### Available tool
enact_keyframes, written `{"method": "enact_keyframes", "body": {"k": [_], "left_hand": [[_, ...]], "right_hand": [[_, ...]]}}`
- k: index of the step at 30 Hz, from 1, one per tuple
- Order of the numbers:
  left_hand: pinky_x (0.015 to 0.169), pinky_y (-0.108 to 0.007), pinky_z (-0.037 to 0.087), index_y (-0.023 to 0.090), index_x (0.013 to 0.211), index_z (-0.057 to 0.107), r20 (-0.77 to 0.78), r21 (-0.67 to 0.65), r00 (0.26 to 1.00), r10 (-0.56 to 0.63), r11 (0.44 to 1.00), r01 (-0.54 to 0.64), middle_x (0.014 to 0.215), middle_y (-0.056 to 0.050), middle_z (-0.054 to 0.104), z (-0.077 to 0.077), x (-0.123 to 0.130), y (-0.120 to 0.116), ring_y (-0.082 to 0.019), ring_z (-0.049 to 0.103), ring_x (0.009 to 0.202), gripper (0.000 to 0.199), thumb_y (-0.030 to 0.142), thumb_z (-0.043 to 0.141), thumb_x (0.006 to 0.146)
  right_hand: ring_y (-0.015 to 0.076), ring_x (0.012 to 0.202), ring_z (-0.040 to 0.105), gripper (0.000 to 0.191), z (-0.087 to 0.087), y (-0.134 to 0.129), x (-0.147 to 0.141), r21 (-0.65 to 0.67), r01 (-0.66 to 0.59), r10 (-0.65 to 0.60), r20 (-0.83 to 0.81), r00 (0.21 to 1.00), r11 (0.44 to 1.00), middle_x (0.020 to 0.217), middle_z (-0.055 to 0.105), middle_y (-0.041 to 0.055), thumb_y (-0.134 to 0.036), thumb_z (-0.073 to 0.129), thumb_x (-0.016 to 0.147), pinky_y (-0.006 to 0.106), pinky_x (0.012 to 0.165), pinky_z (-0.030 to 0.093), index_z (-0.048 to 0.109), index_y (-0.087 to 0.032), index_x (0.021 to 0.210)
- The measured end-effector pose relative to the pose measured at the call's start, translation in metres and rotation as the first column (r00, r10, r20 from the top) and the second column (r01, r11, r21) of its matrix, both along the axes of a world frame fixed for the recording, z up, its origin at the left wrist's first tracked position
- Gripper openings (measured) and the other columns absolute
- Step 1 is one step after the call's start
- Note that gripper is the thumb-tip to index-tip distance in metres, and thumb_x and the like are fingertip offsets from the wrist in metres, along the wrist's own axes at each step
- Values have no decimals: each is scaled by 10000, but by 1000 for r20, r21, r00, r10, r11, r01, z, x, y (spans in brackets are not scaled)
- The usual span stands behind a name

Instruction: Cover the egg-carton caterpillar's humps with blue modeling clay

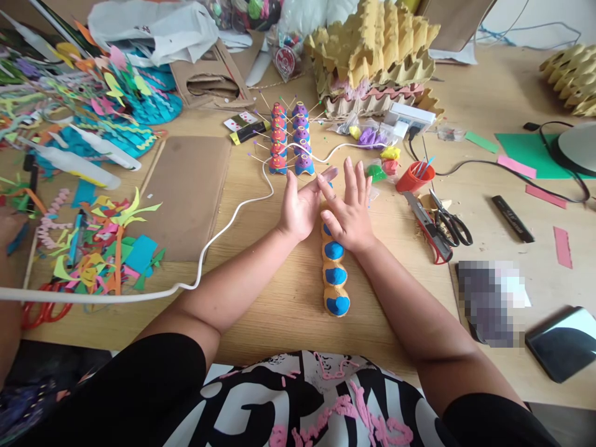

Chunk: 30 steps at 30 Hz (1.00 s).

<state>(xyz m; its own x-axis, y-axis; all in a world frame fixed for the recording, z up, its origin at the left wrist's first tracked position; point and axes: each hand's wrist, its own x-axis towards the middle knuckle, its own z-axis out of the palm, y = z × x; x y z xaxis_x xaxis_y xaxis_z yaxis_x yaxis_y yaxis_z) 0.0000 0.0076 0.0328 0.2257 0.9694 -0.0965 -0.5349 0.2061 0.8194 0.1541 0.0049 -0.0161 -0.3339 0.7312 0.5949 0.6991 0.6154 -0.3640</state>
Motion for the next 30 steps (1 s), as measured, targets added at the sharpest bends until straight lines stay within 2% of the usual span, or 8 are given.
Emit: {"method": "enact_keyframes", "body": {"k": [3,7,14,17,20,22,25,30], "left_hand": [[1371,-551,409,230,1391,761,27,-1,999,-19,1000,20,1567,-74,715,-1,0,1,-386,369,1733,944,909,212,1032],[1382,-572,385,234,1392,770,43,18,997,-69,997,69,1576,-66,714,-6,1,0,-373,327,1756,1018,894,83,1034],[1500,-400,74,261,1491,750,30,53,987,-155,987,153,1697,47,631,-12,2,0,-267,160,1815,1050,851,11,1036],[1496,-349,25,259,1524,734,40,71,988,-152,986,149,1688,68,638,-14,2,2,-223,148,1813,1023,782,-18,1067],[1497,-337,37,241,1492,761,74,80,988,-138,988,132,1633,52,689,-13,1,3,-193,165,1808,1023,706,-58,1093],[1499,-347,75,232,1483,768,104,48,988,-116,993,111,1617,39,704,-12,0,3,-197,184,1806,1022,709,-49,1098],[1497,-385,144,235,1499,755,139,-33,986,-90,995,96,1642,27,684,-8,0,2,-239,226,1799,1020,761,-17,1089],[1484,-474,224,199,1515,733,222,-124,973,-66,988,95,1621,-28,704,-1,-1,2,-300,312,1773,1033,783,-1,1084]], "right_hand": [[492,1788,140,644,0,1,2,-19,6,-6,-11,1000,1000,1871,311,80,-717,490,1091,880,1365,111,547,-416,1656],[486,1793,130,697,-4,4,5,-9,61,-62,-32,998,998,1897,255,122,-694,398,1123,863,1372,108,446,-360,1733],[467,1809,47,772,-5,6,6,-44,241,-234,119,965,970,1935,121,83,-678,239,1144,820,1385,43,166,-357,1842],[469,1811,34,768,-3,5,6,-75,289,-271,196,943,954,1933,115,49,-651,170,1147,812,1388,29,-12,-383,1844],[472,1809,51,797,-2,5,8,-73,275,-259,178,949,959,1929,130,29,-689,156,1133,802,1396,49,-112,-400,1826],[462,1808,68,813,-2,6,9,-49,252,-242,152,958,966,1934,123,28,-729,151,1120,773,1408,88,-66,-408,1835],[451,1803,88,810,-4,8,12,2,215,-213,142,967,977,1944,68,35,-765,111,1104,760,1408,119,124,-422,1838],[462,1801,65,751,-3,8,13,-2,171,-167,190,968,985,1947,49,-1,-730,202,1117,803,1386,72,251,-449,1811]]}}
